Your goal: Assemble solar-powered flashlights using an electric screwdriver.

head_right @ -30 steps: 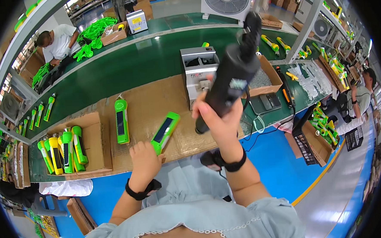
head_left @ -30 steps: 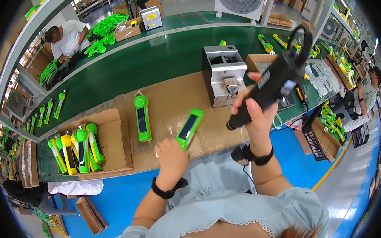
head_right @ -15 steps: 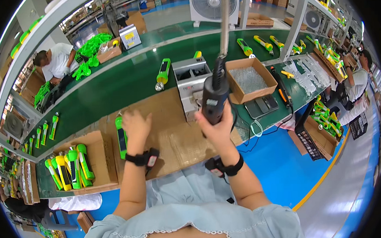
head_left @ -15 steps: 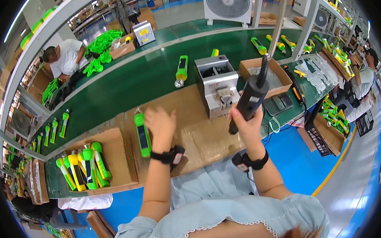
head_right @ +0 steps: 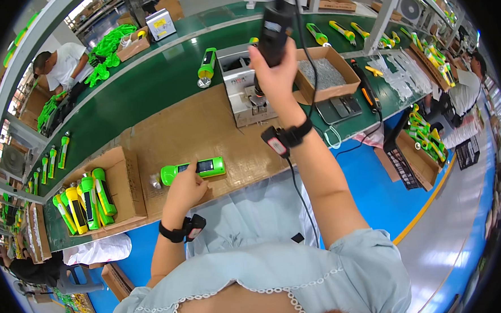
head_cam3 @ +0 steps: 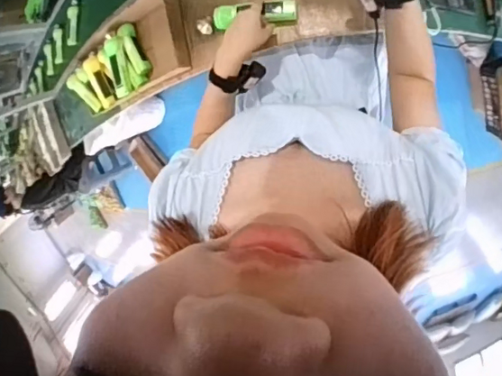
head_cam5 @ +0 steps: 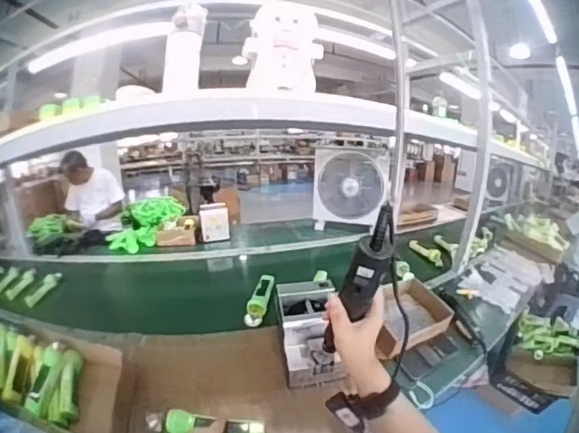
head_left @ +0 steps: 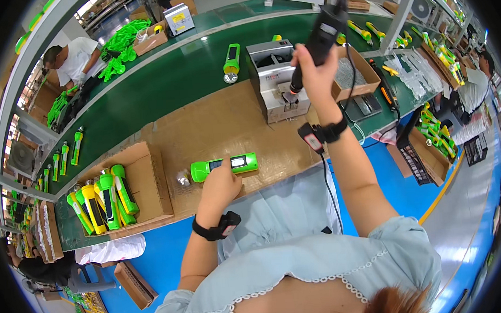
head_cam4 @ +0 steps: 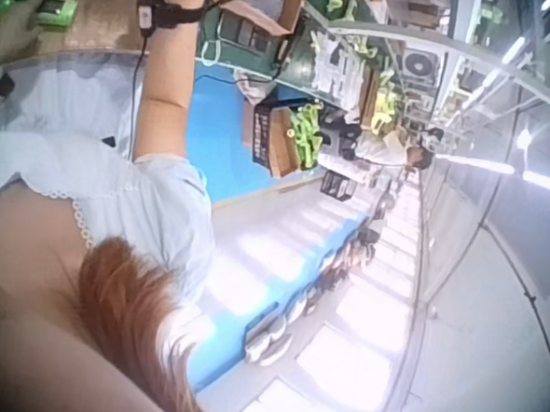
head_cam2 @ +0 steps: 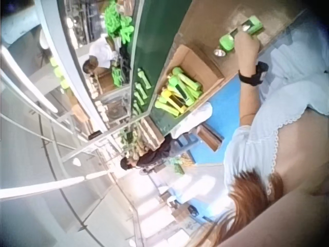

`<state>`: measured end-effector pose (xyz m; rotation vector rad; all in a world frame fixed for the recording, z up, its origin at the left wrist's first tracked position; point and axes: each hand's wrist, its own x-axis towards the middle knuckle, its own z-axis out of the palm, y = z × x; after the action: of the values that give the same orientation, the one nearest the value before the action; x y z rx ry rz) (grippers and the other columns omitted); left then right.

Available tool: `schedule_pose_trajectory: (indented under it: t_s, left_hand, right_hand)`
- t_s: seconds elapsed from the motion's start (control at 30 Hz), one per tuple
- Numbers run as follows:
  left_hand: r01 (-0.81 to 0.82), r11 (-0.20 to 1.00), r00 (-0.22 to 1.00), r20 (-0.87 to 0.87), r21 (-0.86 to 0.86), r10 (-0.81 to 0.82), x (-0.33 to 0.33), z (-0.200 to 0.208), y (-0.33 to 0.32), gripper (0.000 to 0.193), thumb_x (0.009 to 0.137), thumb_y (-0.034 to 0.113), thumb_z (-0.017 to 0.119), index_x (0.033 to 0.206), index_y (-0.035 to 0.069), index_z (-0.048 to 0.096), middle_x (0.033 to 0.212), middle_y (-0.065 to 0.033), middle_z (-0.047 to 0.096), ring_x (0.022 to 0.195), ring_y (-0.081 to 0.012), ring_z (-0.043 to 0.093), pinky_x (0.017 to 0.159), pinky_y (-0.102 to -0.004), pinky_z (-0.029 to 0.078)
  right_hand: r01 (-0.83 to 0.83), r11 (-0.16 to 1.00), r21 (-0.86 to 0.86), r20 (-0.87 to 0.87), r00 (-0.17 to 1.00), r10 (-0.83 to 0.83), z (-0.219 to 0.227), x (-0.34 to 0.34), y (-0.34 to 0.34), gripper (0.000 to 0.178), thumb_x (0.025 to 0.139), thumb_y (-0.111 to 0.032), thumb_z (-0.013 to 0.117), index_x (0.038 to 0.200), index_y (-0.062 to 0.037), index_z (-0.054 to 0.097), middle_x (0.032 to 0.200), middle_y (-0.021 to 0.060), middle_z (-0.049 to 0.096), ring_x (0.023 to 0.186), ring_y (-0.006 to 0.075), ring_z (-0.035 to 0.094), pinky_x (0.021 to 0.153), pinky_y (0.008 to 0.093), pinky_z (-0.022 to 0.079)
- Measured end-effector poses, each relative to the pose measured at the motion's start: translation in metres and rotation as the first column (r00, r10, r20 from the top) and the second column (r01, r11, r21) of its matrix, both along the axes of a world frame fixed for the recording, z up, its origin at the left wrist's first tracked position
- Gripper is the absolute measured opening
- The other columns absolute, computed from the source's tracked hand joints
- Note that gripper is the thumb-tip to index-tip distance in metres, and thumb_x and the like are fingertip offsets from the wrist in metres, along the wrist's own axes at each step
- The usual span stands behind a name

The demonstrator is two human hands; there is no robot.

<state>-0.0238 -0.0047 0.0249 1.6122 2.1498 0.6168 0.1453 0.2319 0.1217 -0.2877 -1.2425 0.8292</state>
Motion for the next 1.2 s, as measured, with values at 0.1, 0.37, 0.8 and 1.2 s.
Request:
schedule_pose_trajectory:
  t_s: [0.1,0.37,0.8,1.2]
  left_hand:
    - [-0.044,0.998,0.977,-0.205,0.048,0.053,0.031,0.017,0.008,0.036,0.066,0.021,0.077,0.092,0.001,0.065,0.078,-0.0174,0.064,0.079,-0.0354,0.063,0.066,-0.0418,0.049]
    - [0.214,0.888,0.96,-0.258,0.408,-0.113,0.042,-0.016,0.038,0.042,0.067,0.022,0.077,0.104,0.005,0.063,0.101,-0.0129,0.06,0.093,-0.0308,0.056,0.077,-0.0386,0.044]
    - [0.231,0.87,0.911,-0.41,0.436,-0.036,0.052,-0.033,0.04,0.058,0.074,0.032,0.071,0.124,0.006,0.056,0.106,-0.0101,0.06,0.09,-0.0274,0.057,0.079,-0.0369,0.043]
    - [0.231,0.864,0.91,-0.414,0.448,-0.029,0.052,-0.033,0.039,0.056,0.073,0.035,0.072,0.119,0.005,0.059,0.104,-0.0108,0.061,0.09,-0.0268,0.058,0.079,-0.0374,0.043]
  right_hand:
    - [0.003,0.995,-0.1,0.075,0.997,0.005,-0.005,-0.006,0.009,0.033,0.079,-0.014,0.074,0.097,-0.0024,0.049,0.071,0.0036,0.06,0.054,0.0086,0.057,0.049,0.0225,0.046]
    - [-0.037,0.994,-0.103,0.211,0.976,0.058,-0.001,0.0,-0.013,0.03,0.08,-0.014,0.071,0.096,-0.0029,0.048,0.068,0.0026,0.057,0.05,0.0081,0.054,0.046,0.0239,0.043]
    - [-0.186,0.977,-0.1,0.107,0.975,0.196,-0.035,0.021,-0.11,0.047,0.086,-0.007,0.059,0.126,0.0001,0.034,0.07,0.0123,0.058,0.058,0.0199,0.059,0.055,0.032,0.05]
    - [-0.226,0.956,-0.189,0.073,0.967,0.243,-0.068,0.004,-0.105,0.047,0.078,0.005,0.065,0.116,-0.0043,0.037,0.078,0.0049,0.057,0.06,0.0103,0.057,0.053,0.0239,0.048]
